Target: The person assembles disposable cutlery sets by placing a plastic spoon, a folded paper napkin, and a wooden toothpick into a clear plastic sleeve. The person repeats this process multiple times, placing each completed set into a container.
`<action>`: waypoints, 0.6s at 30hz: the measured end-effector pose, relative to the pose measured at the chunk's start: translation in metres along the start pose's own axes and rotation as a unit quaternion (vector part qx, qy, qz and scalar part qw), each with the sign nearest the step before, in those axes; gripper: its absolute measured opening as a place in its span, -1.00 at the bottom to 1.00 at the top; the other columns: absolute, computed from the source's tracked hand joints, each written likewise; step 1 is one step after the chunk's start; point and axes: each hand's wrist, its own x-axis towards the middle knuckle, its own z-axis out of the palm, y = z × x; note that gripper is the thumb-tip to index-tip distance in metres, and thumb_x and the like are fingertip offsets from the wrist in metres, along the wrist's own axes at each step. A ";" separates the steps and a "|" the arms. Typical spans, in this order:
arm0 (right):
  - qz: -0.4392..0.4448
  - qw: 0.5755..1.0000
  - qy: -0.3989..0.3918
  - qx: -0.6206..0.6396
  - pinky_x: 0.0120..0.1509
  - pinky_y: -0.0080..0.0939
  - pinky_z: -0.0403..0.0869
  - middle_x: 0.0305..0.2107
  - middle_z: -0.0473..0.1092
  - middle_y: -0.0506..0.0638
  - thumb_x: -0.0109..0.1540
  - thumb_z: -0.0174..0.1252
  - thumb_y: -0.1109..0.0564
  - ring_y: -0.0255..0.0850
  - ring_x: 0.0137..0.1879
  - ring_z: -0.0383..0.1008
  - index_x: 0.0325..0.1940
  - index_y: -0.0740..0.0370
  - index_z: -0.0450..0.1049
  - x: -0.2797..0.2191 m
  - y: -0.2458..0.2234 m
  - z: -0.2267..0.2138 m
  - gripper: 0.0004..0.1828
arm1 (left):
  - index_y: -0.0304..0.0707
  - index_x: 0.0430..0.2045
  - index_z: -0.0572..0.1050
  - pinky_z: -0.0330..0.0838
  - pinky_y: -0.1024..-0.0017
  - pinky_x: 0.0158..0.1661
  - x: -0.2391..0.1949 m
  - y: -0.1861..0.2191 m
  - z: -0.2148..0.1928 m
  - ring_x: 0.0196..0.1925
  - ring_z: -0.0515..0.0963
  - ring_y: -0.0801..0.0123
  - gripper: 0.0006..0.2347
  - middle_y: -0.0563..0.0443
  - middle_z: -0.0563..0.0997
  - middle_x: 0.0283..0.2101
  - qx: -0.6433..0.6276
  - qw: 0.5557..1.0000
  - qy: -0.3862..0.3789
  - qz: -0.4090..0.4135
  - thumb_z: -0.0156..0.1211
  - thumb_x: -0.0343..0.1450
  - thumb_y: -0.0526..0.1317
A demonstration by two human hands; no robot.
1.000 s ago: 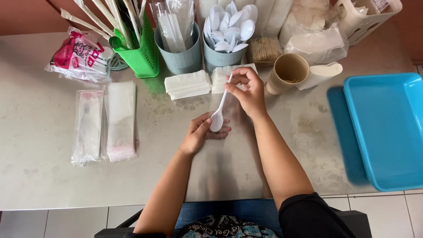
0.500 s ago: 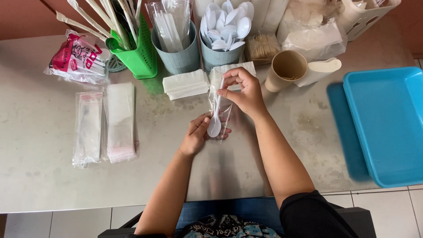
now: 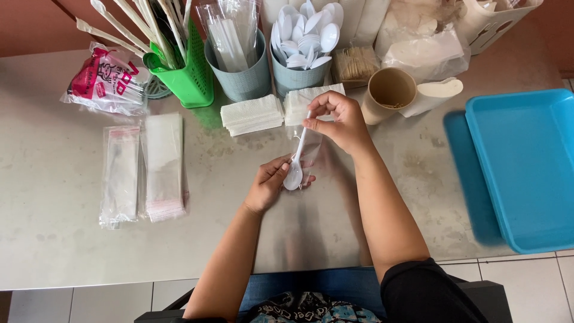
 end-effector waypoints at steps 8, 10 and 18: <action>0.004 1.000 -0.002 -0.004 -0.15 -0.49 0.23 -0.57 0.43 -0.08 -0.04 0.31 0.28 -0.45 -0.38 0.36 -0.39 0.22 0.43 0.000 -0.002 -0.001 -0.79 | -0.51 -0.04 0.27 0.50 0.20 -0.28 0.001 -0.005 -0.005 -0.23 0.56 0.00 -0.70 -0.40 0.48 -0.15 0.003 1.000 -0.010 0.001 -0.24 0.40 -0.28; 0.004 1.000 -0.002 -0.002 -0.16 -0.49 0.24 -0.55 0.43 -0.08 -0.03 0.30 0.29 -0.45 -0.38 0.37 -0.42 0.23 0.44 0.000 0.001 -0.002 -0.82 | -0.53 -0.02 0.25 0.50 0.13 -0.25 0.001 -0.007 -0.007 -0.22 0.55 -0.03 -0.69 -0.40 0.47 -0.12 -0.012 1.000 -0.018 0.000 -0.25 0.41 -0.28; -0.017 0.998 -0.017 -0.057 -0.18 -0.44 0.24 -0.54 0.39 -0.04 -0.03 0.30 0.28 -0.38 -0.39 0.30 -0.49 0.23 0.49 -0.001 0.004 -0.008 -0.89 | -0.57 -0.01 0.24 0.45 0.07 -0.15 -0.002 0.005 -0.002 -0.17 0.53 -0.01 -0.66 -0.40 0.43 -0.07 0.020 0.998 -0.047 0.023 -0.08 0.35 -0.35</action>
